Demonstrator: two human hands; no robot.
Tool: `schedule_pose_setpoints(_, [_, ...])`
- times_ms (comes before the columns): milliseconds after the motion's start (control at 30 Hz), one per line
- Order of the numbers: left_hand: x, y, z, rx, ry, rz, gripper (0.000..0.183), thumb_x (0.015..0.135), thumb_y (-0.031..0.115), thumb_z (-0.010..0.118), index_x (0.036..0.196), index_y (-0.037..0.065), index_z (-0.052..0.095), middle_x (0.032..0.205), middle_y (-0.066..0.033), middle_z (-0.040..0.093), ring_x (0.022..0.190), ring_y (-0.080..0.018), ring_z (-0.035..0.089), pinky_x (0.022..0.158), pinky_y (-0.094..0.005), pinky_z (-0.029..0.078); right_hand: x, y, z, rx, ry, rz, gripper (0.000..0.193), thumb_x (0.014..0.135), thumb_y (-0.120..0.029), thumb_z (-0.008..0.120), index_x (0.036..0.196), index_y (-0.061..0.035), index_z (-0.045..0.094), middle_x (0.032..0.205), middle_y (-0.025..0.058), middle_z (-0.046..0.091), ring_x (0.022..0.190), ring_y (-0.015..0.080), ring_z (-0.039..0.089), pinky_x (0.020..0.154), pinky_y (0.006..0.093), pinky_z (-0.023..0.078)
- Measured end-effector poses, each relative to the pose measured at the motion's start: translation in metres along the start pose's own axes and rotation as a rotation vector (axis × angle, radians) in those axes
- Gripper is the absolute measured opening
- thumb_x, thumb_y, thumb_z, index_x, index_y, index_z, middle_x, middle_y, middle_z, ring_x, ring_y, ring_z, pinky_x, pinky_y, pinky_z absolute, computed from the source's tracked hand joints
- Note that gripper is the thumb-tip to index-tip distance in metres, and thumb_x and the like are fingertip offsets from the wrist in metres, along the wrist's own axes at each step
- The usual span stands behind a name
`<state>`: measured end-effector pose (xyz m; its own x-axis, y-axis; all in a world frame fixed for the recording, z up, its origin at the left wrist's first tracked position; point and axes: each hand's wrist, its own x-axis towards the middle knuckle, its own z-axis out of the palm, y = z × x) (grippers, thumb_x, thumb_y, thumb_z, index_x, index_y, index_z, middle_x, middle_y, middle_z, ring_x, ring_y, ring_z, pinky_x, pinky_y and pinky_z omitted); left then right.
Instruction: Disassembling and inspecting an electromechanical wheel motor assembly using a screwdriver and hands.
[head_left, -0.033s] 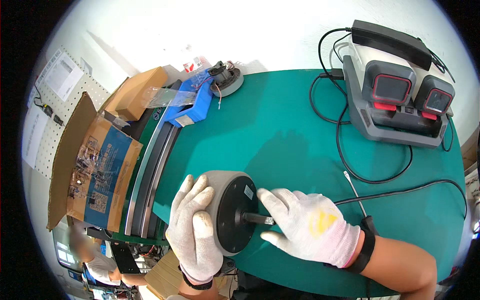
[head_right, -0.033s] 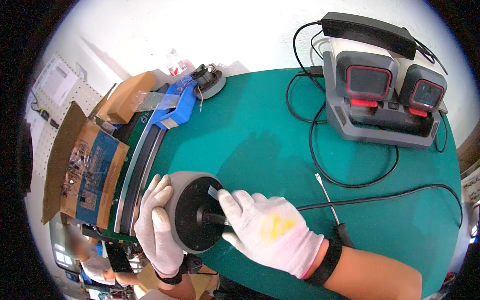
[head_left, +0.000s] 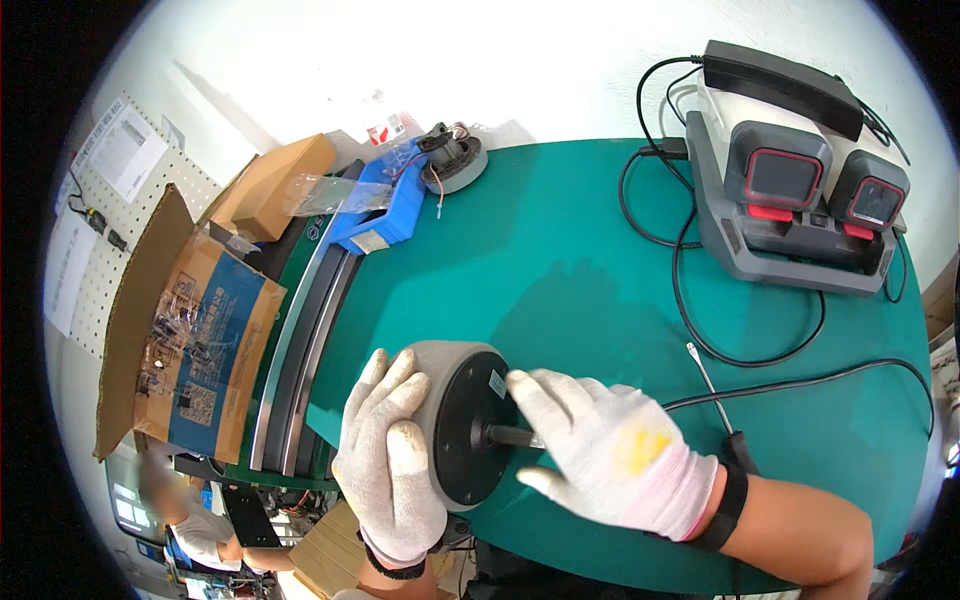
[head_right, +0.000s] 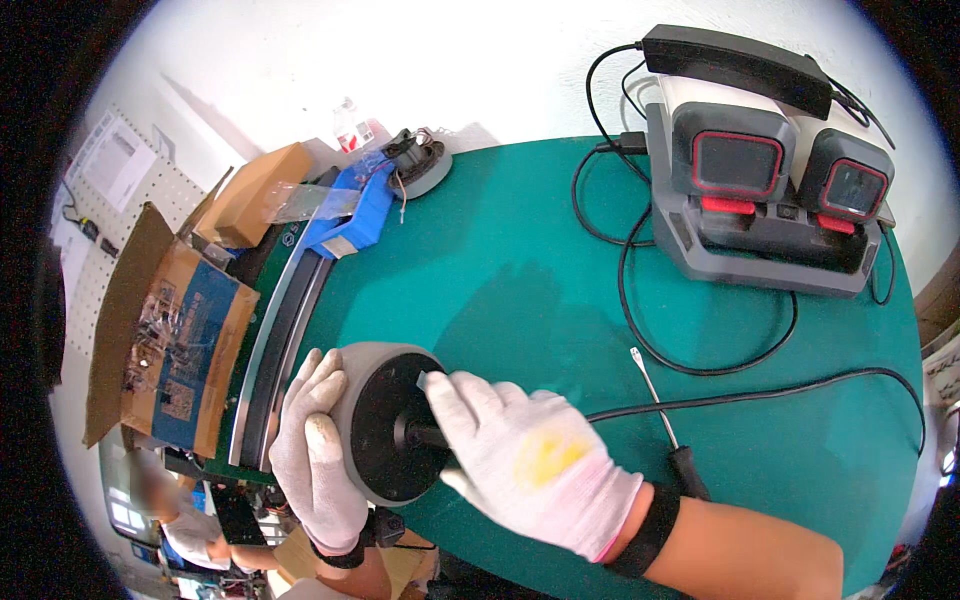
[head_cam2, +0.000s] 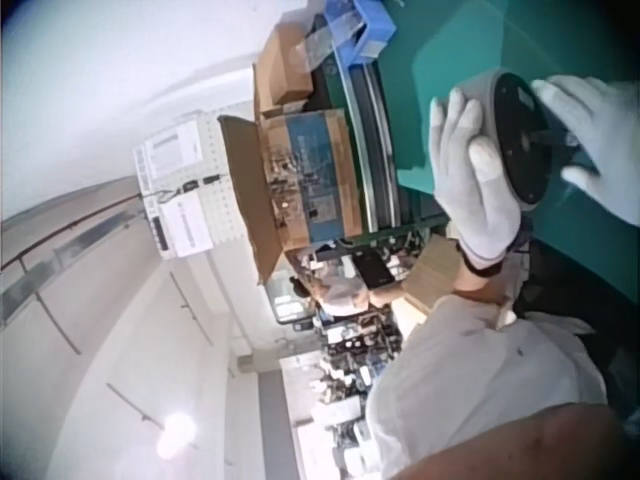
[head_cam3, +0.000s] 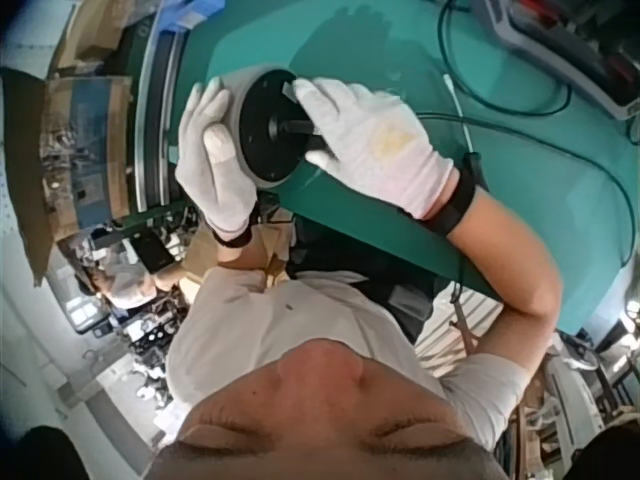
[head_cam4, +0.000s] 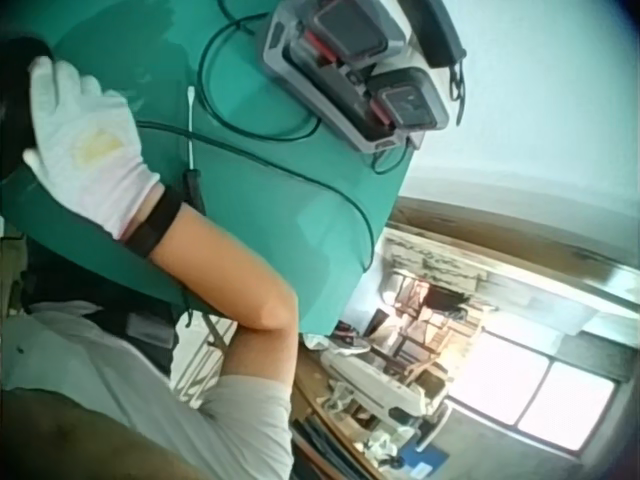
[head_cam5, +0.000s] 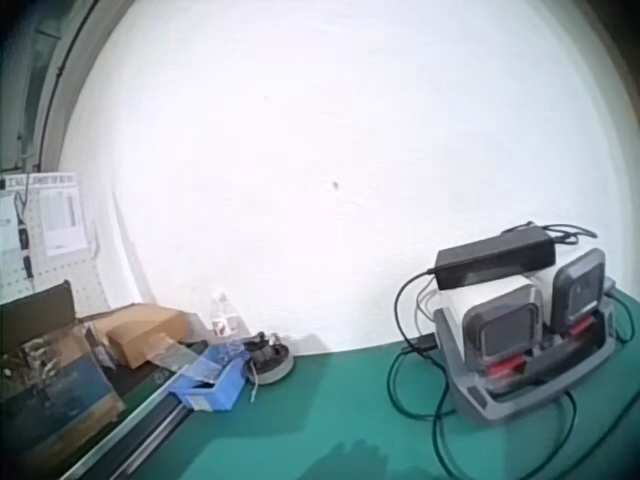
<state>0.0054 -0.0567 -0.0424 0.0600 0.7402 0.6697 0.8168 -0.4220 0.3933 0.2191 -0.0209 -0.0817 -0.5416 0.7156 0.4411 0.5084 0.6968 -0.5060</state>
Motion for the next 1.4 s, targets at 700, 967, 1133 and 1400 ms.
schedule_pose_setpoints(700, [0.017, 0.011, 0.006, 0.029, -0.087, -0.07, 0.037, 0.105, 0.017, 0.047, 0.12, -0.007, 0.071, 0.13, -0.0269, 0.07, 0.134, -0.0475, 0.058, 0.115, -0.0506, 0.043, -0.025, -0.066, 0.042, -0.008, 0.287, 0.033, 0.052, 0.093, -0.028, 0.069, 0.134, 0.004, 0.06, 0.129, 0.0216, 0.065, 0.121, 0.0312, 0.064, 0.105, 0.0482, 0.045])
schedule_pose_setpoints(967, [0.002, 0.016, 0.0, 0.059, -0.042, -0.116, 0.036, 0.105, 0.013, 0.046, 0.122, -0.008, 0.07, 0.135, -0.0283, 0.068, 0.138, -0.0466, 0.055, 0.117, -0.0515, 0.042, -0.002, -0.037, 0.032, -0.035, 0.03, -0.104, 0.1, 0.079, -0.049, 0.077, 0.15, 0.0104, 0.041, 0.158, 0.0345, 0.039, 0.149, 0.0456, 0.039, 0.117, 0.0579, 0.028])
schedule_pose_setpoints(1133, [0.0, 0.01, -0.006, 0.03, -0.047, -0.102, 0.036, 0.106, 0.014, 0.046, 0.121, -0.007, 0.07, 0.135, -0.0276, 0.068, 0.139, -0.0461, 0.054, 0.117, -0.0515, 0.042, -0.01, -0.045, 0.021, 0.044, 0.004, -0.124, 0.1, 0.079, -0.057, 0.076, 0.151, 0.0043, 0.043, 0.159, 0.0292, 0.042, 0.147, 0.0424, 0.043, 0.114, 0.0606, 0.03])
schedule_pose_setpoints(1400, [-0.005, 0.002, -0.008, 0.033, -0.056, -0.012, 0.04, 0.11, 0.026, 0.048, 0.122, -0.005, 0.07, 0.135, -0.0263, 0.068, 0.137, -0.0466, 0.057, 0.116, -0.0521, 0.043, -0.002, -0.043, 0.025, 0.011, 0.059, -0.127, 0.104, 0.081, -0.063, 0.073, 0.155, 0.0016, 0.039, 0.161, 0.0271, 0.04, 0.145, 0.0431, 0.045, 0.112, 0.0638, 0.029])
